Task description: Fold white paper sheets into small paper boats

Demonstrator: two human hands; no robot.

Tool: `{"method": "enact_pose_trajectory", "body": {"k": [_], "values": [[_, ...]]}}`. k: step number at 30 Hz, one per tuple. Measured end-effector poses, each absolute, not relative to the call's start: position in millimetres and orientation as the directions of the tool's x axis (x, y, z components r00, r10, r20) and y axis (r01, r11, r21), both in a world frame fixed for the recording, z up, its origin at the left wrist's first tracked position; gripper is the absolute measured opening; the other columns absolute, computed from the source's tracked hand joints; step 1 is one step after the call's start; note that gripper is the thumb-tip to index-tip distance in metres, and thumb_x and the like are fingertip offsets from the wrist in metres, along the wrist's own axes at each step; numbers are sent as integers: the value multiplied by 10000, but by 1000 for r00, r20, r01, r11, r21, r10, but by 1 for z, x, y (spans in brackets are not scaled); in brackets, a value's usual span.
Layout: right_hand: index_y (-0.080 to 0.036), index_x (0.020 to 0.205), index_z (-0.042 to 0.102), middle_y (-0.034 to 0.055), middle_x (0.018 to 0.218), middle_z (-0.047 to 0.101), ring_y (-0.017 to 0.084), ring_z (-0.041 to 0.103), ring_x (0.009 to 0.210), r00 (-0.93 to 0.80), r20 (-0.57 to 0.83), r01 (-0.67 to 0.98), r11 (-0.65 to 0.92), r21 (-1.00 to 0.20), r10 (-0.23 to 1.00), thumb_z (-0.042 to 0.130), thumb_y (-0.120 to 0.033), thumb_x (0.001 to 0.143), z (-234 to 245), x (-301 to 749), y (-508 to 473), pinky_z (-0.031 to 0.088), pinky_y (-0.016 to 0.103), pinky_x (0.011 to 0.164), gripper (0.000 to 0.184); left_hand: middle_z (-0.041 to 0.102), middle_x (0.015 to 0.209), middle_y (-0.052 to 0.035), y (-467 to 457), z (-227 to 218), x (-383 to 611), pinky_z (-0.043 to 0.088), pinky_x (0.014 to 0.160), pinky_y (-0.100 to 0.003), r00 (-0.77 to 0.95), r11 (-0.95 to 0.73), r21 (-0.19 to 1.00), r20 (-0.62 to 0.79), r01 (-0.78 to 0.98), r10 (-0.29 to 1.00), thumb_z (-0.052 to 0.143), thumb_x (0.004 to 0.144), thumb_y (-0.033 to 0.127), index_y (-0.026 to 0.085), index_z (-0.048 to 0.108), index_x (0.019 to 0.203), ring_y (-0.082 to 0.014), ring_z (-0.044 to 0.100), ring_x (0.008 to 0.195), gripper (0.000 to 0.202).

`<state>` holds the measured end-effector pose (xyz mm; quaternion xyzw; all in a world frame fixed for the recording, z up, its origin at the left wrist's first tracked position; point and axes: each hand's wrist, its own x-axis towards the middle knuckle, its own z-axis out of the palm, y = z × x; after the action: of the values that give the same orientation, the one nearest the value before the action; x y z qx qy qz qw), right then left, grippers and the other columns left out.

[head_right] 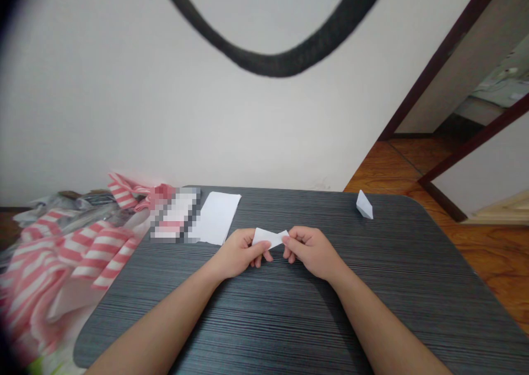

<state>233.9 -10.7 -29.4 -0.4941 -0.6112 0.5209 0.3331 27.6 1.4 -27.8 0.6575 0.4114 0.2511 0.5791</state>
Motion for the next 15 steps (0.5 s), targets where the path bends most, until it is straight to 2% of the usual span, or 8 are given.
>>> {"method": "enact_pose_trajectory", "body": {"k": [6,11,15], "values": [[-170,633,562,-4,535,602,97,524,455,-249,-105,251,-40,-967,963,558,-412,841,-32,234,-9,371,211,452,319,662,834,-54,1,-28,31,393,441,-183,507,50,987,-123,155,853,530,824,368,146,563,900,-71,526,503,236],[-170,635,556,-6,537,601,98,527,458,-246,-109,248,-46,-968,963,554,-428,842,-34,234,-8,379,213,463,331,523,580,52,1,-32,31,365,417,-160,483,81,993,-111,82,868,569,806,375,184,469,961,-78,509,467,265],[-171,639,554,1,553,608,103,536,476,-252,-98,255,-32,-966,963,547,-422,848,-36,234,-8,397,219,485,327,521,585,46,1,-31,29,379,435,-169,508,75,993,-110,89,855,553,818,369,182,474,981,-85,515,491,260]]}}
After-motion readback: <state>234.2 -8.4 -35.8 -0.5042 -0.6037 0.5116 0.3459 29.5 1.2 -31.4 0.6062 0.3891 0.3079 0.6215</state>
